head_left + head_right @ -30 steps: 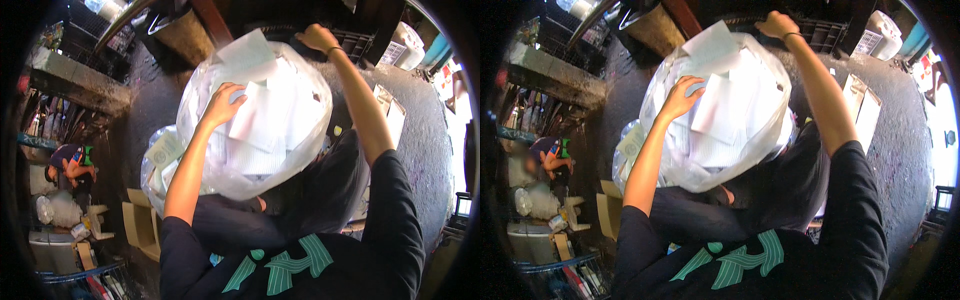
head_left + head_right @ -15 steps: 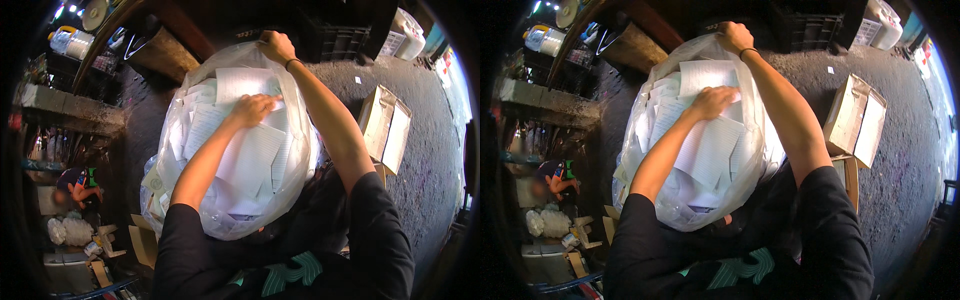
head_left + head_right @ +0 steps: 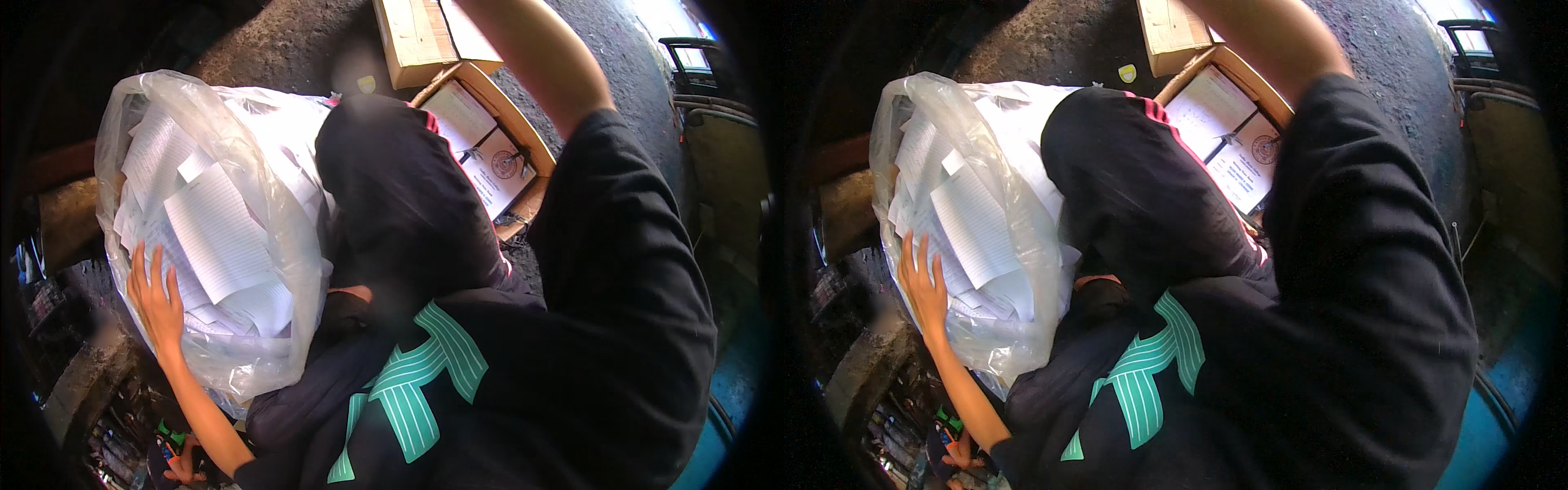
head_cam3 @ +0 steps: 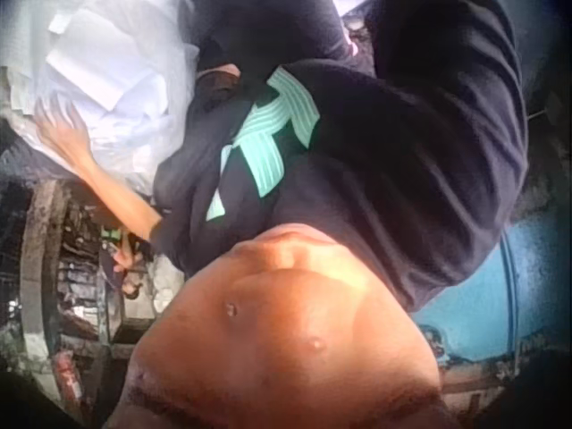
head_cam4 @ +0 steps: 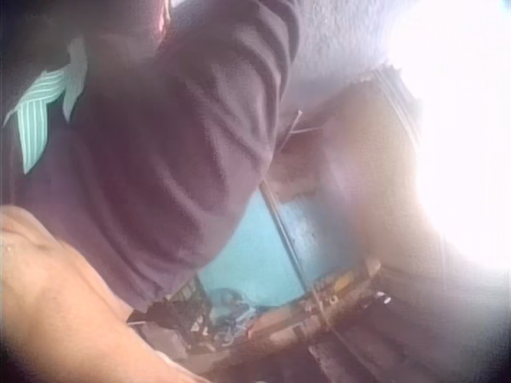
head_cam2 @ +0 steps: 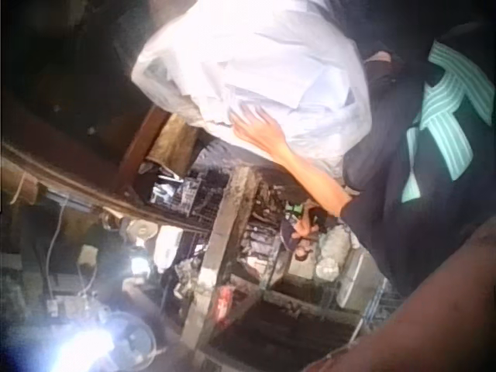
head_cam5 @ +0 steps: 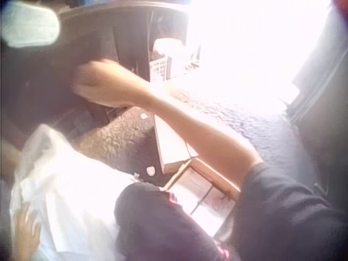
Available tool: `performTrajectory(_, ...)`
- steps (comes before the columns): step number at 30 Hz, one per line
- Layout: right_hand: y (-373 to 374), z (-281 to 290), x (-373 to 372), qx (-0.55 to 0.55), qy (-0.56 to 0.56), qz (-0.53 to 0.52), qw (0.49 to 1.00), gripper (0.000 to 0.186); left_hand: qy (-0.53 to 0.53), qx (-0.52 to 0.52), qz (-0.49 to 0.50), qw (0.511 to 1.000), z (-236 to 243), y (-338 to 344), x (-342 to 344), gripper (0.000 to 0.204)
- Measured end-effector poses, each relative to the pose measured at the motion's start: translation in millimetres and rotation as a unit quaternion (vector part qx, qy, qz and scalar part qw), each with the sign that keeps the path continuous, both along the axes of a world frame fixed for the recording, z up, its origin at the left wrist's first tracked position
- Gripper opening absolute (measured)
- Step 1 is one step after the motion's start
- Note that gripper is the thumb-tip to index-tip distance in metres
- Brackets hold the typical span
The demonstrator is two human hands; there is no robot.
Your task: The person sits on the floor and sorts through a large plastic bag of papers, notebooks, and booklets. They repeatedly pick up items, flip through pages, and place them into a cardboard box or back into the bag.
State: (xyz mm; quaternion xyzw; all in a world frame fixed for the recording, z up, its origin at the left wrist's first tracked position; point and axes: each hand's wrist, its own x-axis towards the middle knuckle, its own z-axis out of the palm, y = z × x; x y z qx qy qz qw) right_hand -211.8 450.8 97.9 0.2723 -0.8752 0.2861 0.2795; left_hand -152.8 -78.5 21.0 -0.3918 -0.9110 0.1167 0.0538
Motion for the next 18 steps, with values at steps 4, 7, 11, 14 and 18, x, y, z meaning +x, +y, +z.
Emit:
performTrajectory(4,96,-119,153,0.016,-0.348,-0.189,0.918,0.025,0.048,0.093,0.069,0.992,36,-62,63,0.034)
performTrajectory(7,111,-223,277,0.061,-0.532,-0.302,0.788,0.024,0.126,0.186,0.169,0.960,41,-108,105,0.031)
performTrajectory(11,56,-322,378,-0.005,-0.477,-0.512,0.715,0.050,0.112,0.194,0.204,0.953,26,-128,123,0.032)
performTrajectory(14,11,-359,364,-0.136,-0.532,-0.593,0.589,0.066,0.084,0.214,0.198,0.953,16,-138,118,0.032)
performTrajectory(18,-20,-360,353,0.046,-0.419,-0.606,0.675,0.074,0.087,0.217,0.158,0.959,15,-134,122,0.031)
